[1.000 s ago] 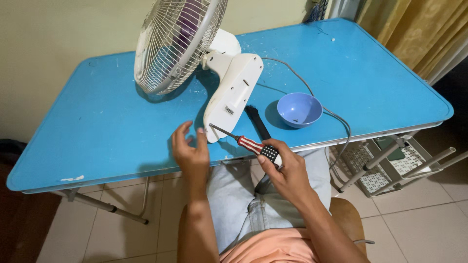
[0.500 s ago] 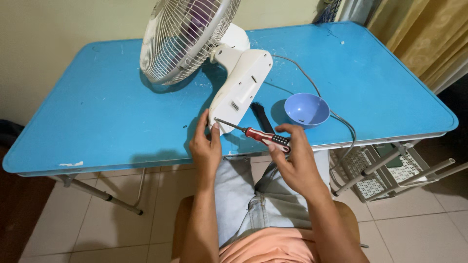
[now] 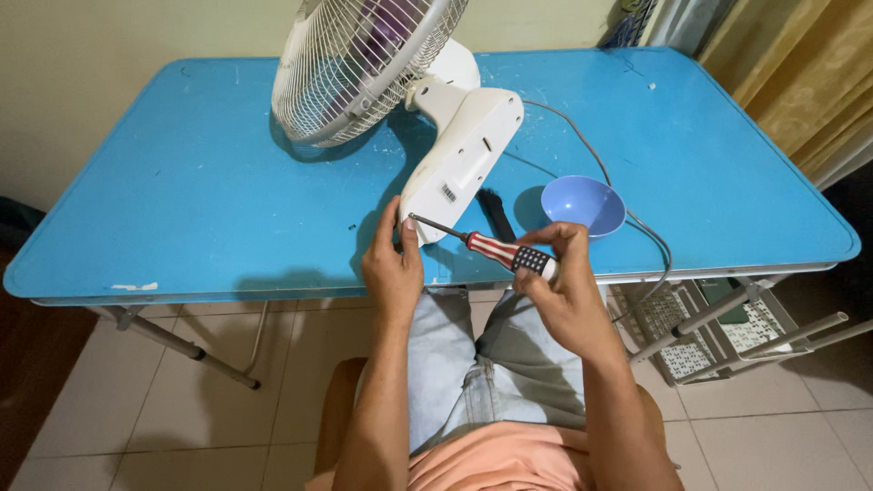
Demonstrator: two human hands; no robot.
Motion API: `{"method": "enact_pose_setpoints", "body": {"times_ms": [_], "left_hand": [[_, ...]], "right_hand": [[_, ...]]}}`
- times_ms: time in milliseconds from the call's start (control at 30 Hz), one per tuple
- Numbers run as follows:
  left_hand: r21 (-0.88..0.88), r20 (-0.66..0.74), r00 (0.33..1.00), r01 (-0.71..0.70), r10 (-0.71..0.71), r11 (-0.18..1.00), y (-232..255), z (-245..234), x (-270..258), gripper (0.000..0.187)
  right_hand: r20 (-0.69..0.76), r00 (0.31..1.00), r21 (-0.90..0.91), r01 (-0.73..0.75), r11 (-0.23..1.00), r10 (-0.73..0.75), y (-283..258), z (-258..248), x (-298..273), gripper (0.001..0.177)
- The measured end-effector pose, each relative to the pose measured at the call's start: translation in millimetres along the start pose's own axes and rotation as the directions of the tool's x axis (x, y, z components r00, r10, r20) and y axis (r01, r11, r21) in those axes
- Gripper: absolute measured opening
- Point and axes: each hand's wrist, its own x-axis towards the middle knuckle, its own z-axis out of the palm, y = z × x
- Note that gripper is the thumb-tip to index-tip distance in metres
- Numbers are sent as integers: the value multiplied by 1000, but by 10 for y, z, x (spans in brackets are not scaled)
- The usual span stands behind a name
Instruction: The person uses a screwdriver to remove screws from the base of a white electric fan. They place the removed screws into a small blue bowl on the table. The fan remains on the table throughout the clip.
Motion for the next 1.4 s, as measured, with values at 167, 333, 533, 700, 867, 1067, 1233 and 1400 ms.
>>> {"method": "enact_pose_setpoints", "body": {"times_ms": [167, 333, 533, 700, 867, 1067, 1233, 1400], "left_hand": [[33, -1, 998, 60, -60, 998, 2, 7, -15, 39], [37, -21, 999, 39, -38, 999, -17, 10, -9, 38], [40, -33, 999, 22, -21, 999, -45, 10, -7, 37], [55, -34, 998, 47, -46, 997, -56, 12, -13, 37], [43, -30, 999, 38, -37, 998, -59, 13, 9, 38], [35, -32, 998, 50, -49, 998, -78, 13, -6, 37], [34, -14, 997, 72, -71, 997, -75, 3, 12, 37], [22, -26, 997, 70, -70, 997, -70, -3, 4, 38]], "right_hand": [[-181, 885, -145, -456, 878, 429, 124, 97, -10, 30], [-46, 995, 49, -88, 995, 90, 138, 54, -19, 34], [-222, 848, -106, -512, 852, 482, 126, 158, -52, 27], [-65, 997, 15, -42, 999, 43, 195, 127, -104, 41], [-187, 886, 12, -430, 903, 425, 288, 165, -120, 35], [-99, 981, 107, -155, 982, 166, 262, 129, -105, 37], [-206, 850, 39, -488, 872, 485, 261, 166, -121, 34], [-146, 963, 60, -220, 974, 227, 335, 141, -144, 41]]}}
